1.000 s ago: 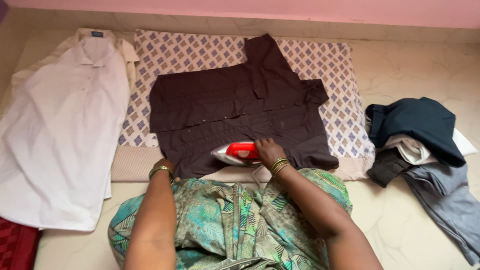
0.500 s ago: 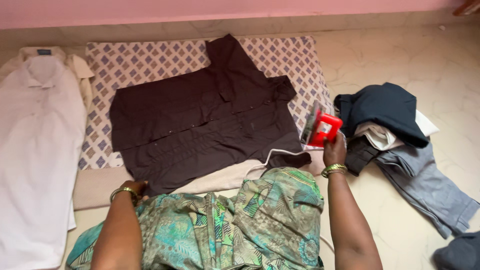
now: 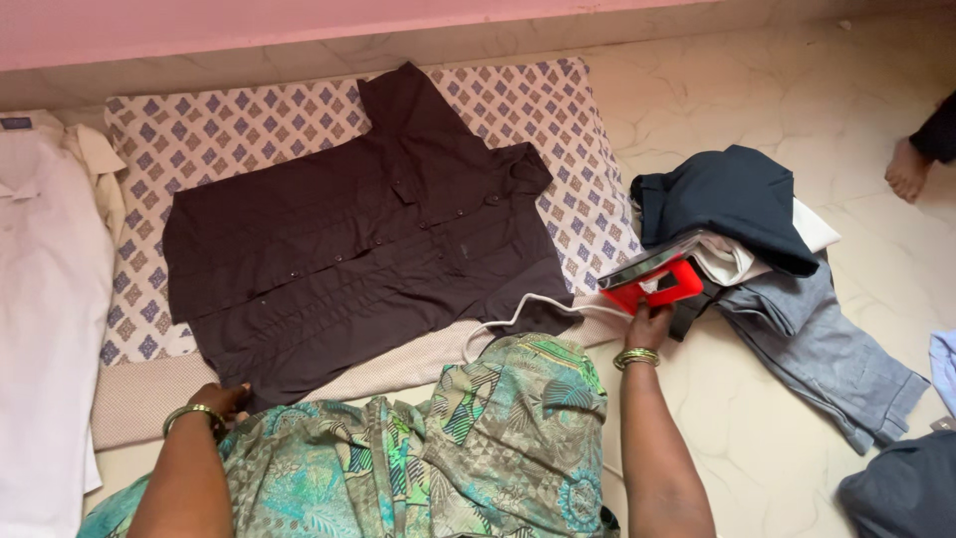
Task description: The person irons a dark brown short-sleeved shirt laid out on a patterned mat on the floor. After ironing, they button the shirt and fold it neatly.
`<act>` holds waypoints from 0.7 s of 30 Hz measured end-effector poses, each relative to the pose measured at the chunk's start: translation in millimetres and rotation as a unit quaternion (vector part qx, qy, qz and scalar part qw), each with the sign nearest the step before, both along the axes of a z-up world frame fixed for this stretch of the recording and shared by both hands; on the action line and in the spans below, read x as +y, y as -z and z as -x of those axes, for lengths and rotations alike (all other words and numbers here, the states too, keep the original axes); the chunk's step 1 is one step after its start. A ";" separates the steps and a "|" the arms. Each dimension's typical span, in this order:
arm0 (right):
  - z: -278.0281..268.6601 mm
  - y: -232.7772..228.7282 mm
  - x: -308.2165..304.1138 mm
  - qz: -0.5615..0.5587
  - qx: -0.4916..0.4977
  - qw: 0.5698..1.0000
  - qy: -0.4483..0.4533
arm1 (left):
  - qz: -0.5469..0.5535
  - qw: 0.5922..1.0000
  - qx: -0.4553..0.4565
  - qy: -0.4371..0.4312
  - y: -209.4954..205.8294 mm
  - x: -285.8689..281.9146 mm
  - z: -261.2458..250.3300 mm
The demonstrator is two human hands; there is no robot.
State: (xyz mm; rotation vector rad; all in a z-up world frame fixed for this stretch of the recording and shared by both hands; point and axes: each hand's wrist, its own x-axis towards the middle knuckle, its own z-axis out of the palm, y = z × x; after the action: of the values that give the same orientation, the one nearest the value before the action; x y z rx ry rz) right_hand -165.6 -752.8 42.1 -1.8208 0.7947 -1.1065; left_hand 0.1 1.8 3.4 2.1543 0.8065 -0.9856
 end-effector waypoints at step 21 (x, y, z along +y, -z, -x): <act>-24.5 30.6 1.4 0.048 0.187 0.981 0.031 | -0.077 0.995 0.009 0.057 -4.4 -10.0 0.7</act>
State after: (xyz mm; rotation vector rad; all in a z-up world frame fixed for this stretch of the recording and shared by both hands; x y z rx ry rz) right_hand -141.1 -751.4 11.5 -2.1335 1.0340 -0.8618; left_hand -0.7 -8.2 7.9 2.3491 0.7983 -1.0316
